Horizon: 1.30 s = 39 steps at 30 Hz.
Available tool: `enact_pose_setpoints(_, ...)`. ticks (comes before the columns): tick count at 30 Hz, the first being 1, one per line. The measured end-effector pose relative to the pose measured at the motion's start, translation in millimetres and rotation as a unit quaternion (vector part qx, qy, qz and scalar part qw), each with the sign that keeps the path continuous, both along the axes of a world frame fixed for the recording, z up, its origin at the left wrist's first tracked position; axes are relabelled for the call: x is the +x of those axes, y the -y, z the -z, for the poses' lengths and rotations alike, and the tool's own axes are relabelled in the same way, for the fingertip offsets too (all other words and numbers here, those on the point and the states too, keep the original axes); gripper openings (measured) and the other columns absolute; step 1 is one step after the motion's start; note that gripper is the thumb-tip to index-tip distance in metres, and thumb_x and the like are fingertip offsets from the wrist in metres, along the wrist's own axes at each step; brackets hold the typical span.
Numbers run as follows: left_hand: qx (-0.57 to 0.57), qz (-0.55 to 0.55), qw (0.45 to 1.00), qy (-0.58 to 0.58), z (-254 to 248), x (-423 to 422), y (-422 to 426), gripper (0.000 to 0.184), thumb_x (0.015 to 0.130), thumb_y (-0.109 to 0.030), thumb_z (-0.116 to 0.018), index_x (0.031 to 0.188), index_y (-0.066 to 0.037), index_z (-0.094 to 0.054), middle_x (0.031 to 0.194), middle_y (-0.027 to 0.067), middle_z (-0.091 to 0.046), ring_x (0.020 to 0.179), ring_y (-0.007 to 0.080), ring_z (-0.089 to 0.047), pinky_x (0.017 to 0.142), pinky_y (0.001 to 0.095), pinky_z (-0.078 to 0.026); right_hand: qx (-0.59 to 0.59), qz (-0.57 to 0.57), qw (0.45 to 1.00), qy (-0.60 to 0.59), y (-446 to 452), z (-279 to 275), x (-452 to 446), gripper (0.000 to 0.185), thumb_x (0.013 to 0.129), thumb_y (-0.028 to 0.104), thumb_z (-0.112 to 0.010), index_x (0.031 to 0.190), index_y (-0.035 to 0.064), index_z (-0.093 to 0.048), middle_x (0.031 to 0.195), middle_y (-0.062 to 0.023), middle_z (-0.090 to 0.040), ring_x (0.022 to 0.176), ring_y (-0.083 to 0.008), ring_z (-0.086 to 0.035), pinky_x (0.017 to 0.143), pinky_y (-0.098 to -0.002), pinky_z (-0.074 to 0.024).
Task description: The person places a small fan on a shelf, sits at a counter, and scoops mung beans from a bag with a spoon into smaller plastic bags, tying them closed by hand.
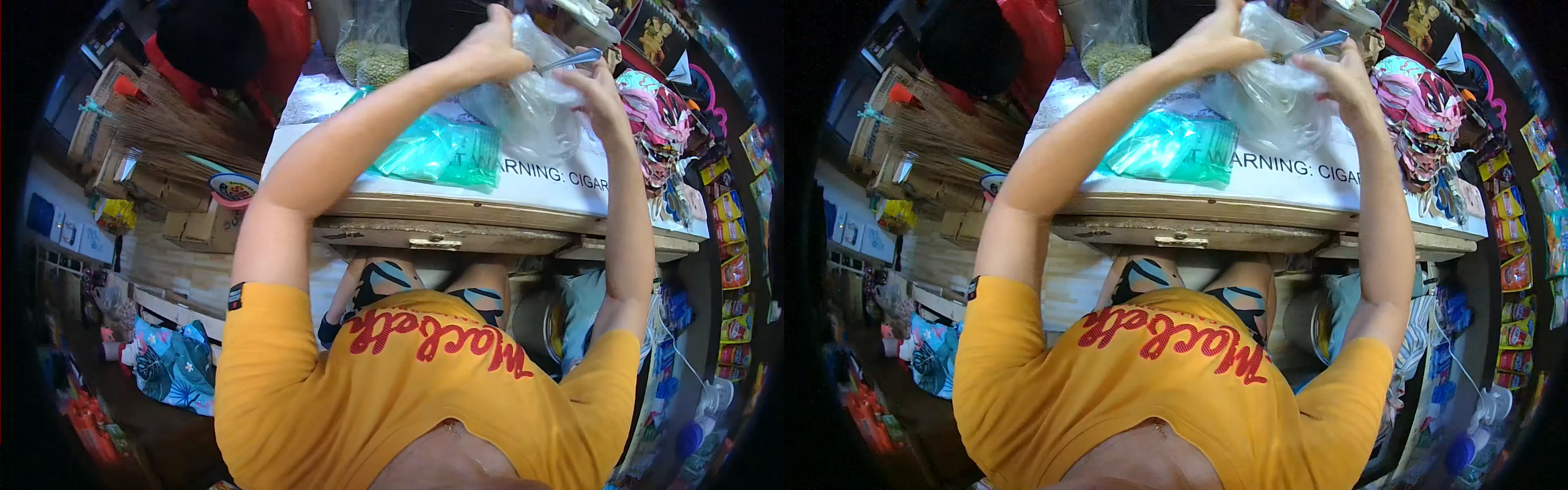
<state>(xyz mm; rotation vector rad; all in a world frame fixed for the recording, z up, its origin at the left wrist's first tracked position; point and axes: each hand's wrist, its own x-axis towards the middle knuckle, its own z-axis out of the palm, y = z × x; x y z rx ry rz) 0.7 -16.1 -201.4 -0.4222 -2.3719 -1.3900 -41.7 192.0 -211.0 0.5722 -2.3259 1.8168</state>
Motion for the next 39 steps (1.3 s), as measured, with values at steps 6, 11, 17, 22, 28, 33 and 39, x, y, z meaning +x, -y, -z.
enact_pose_setpoints(6,0.067,-0.049,0.984,-0.160,7,-67,-34,0.048,0.077,-0.014,-0.061,0.115,0.001,-0.035,0.102,0.0306,-0.058,0.095,0.0423,-0.060,0.083,0.0432,-0.047,-0.102,-0.067,0.991,0.050,-5,-29,-46,0.046,0.076,-0.007,-0.061,0.119,-0.0029,-0.046,0.093,-0.0130,-0.061,0.077,-0.0195,-0.064,0.068,-0.0309,-0.0541)
enact_pose_setpoints(11,0.129,-0.036,0.961,-0.241,-27,-46,-33,0.033,0.080,-0.009,-0.055,0.109,-0.004,-0.042,0.100,0.0258,-0.060,0.101,0.0412,-0.058,0.085,0.0434,-0.044,-0.151,-0.023,0.988,0.014,-47,-45,-98,0.051,0.081,-0.006,-0.060,0.127,-0.0014,-0.040,0.105,-0.0139,-0.059,0.086,-0.0199,-0.062,0.077,-0.0325,-0.0526)
enact_pose_setpoints(17,-0.040,-0.052,0.995,-0.069,-4,-6,-8,0.036,0.078,-0.008,-0.054,0.112,-0.003,-0.044,0.097,0.0248,-0.060,0.100,0.0407,-0.057,0.084,0.0415,-0.044,-0.082,0.006,0.995,0.049,-9,-26,-4,0.030,0.086,0.007,-0.059,0.114,0.0015,-0.053,0.086,-0.0079,-0.063,0.065,-0.0137,-0.060,0.056,-0.0269,-0.0491)
enact_pose_setpoints(22,-0.003,-0.024,1.000,0.012,6,-15,-1,0.065,0.067,-0.009,-0.069,0.122,0.008,-0.038,0.107,0.0268,-0.058,0.100,0.0377,-0.060,0.086,0.0397,-0.048,0.067,0.023,0.993,0.095,-19,-19,8,0.027,0.083,0.022,-0.067,0.102,0.0053,-0.059,0.068,-0.0012,-0.059,0.049,-0.0081,-0.052,0.041,-0.0212,-0.0403)
enact_pose_setpoints(28,0.418,0.201,0.865,0.190,13,-25,-12,0.037,0.084,0.006,-0.057,0.118,0.008,-0.042,0.107,0.0221,-0.057,0.096,0.0317,-0.061,0.083,0.0448,-0.054,-0.332,-0.032,0.908,0.254,-28,-10,-5,0.031,0.097,0.017,-0.043,0.120,-0.0041,-0.046,0.119,-0.0215,-0.055,0.110,-0.0376,-0.055,0.091,-0.0564,-0.0483)
enact_pose_setpoints(33,0.690,0.141,0.682,0.196,20,-21,-20,0.025,0.092,0.003,-0.036,0.115,0.007,-0.043,0.117,0.0247,-0.050,0.107,0.0374,-0.055,0.096,0.0496,-0.046,-0.544,-0.156,0.777,0.275,-53,26,-43,0.028,0.099,0.020,-0.040,0.116,-0.0017,-0.047,0.115,-0.0201,-0.058,0.107,-0.0362,-0.057,0.093,-0.0566,-0.0442)
enact_pose_setpoints(39,0.660,0.186,0.702,0.195,45,-44,-25,0.032,0.083,-0.015,-0.040,0.104,0.008,-0.048,0.105,0.0210,-0.057,0.097,0.0318,-0.058,0.090,0.0469,-0.045,-0.538,0.002,0.806,0.248,-38,30,-40,0.026,0.100,0.021,-0.036,0.109,0.0040,-0.053,0.111,-0.0138,-0.062,0.105,-0.0320,-0.058,0.093,-0.0552,-0.0428)
